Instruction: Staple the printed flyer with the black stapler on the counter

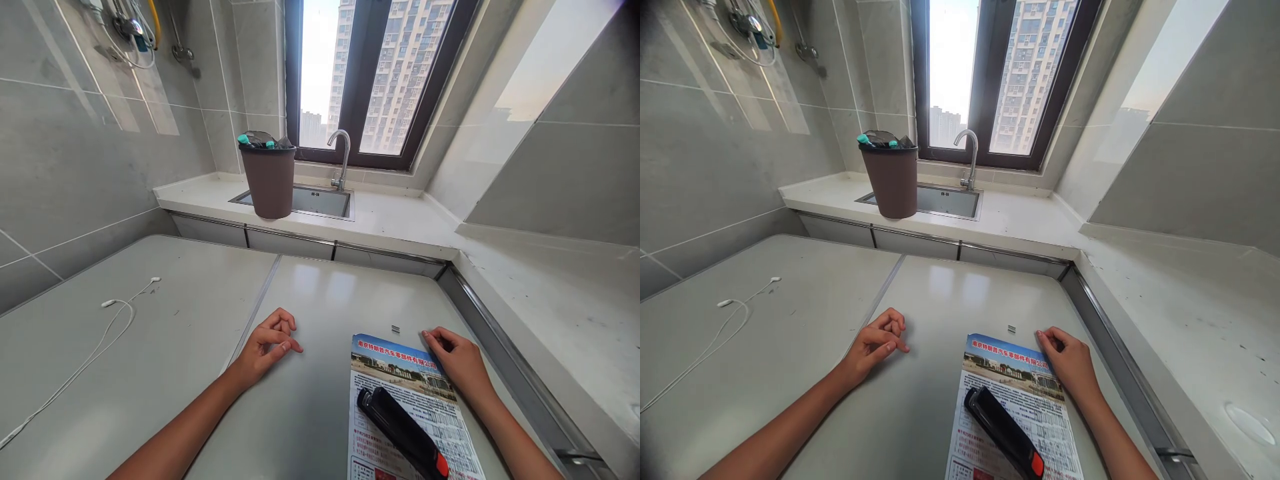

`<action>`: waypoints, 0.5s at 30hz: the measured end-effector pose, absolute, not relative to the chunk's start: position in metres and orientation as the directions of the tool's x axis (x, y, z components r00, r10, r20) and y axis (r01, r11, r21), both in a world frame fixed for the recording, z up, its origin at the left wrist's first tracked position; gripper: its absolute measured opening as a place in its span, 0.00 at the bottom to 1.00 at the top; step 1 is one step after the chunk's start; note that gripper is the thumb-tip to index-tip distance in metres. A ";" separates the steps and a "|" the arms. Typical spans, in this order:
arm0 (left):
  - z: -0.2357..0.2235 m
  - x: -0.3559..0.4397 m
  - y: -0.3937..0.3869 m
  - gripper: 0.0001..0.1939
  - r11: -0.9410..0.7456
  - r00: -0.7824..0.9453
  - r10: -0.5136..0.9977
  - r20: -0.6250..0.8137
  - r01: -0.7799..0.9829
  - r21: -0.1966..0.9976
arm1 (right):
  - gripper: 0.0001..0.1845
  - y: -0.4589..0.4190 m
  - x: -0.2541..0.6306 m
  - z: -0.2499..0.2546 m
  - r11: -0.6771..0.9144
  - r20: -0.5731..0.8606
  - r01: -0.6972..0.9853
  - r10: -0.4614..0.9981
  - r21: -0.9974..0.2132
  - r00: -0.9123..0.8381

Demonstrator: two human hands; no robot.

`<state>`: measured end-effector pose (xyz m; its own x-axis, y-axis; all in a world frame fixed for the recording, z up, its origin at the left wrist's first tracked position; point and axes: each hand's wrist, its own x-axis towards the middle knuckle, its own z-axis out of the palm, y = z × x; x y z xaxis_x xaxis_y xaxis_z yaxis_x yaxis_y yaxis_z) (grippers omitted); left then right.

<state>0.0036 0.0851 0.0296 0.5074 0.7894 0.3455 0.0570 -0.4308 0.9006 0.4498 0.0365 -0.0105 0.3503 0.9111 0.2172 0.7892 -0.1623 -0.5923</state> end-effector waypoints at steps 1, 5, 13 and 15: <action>0.029 0.003 0.085 0.17 -0.431 0.509 0.788 0.345 0.057 0.900 | 0.26 0.036 0.450 -0.010 -0.162 0.216 0.786 0.911 -0.596 0.351; 0.026 0.002 0.086 0.16 -0.450 0.520 0.774 0.362 0.048 0.892 | 0.26 0.036 0.450 -0.010 -0.166 0.205 0.783 0.914 -0.600 0.351; 0.028 0.007 0.079 0.12 -0.542 0.434 0.771 0.467 0.060 0.839 | 0.26 0.035 0.452 -0.010 -0.174 0.186 0.790 0.922 -0.588 0.340; 0.034 0.012 0.066 0.12 -0.616 0.349 0.756 0.554 0.094 0.782 | 0.27 0.035 0.453 -0.011 -0.181 0.180 0.793 0.922 -0.582 0.342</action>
<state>0.0115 0.0663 0.0343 0.3487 0.7563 0.5536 0.0936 -0.6158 0.7823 0.4527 0.0353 -0.0108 0.3419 0.9224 0.1795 0.7928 -0.1805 -0.5822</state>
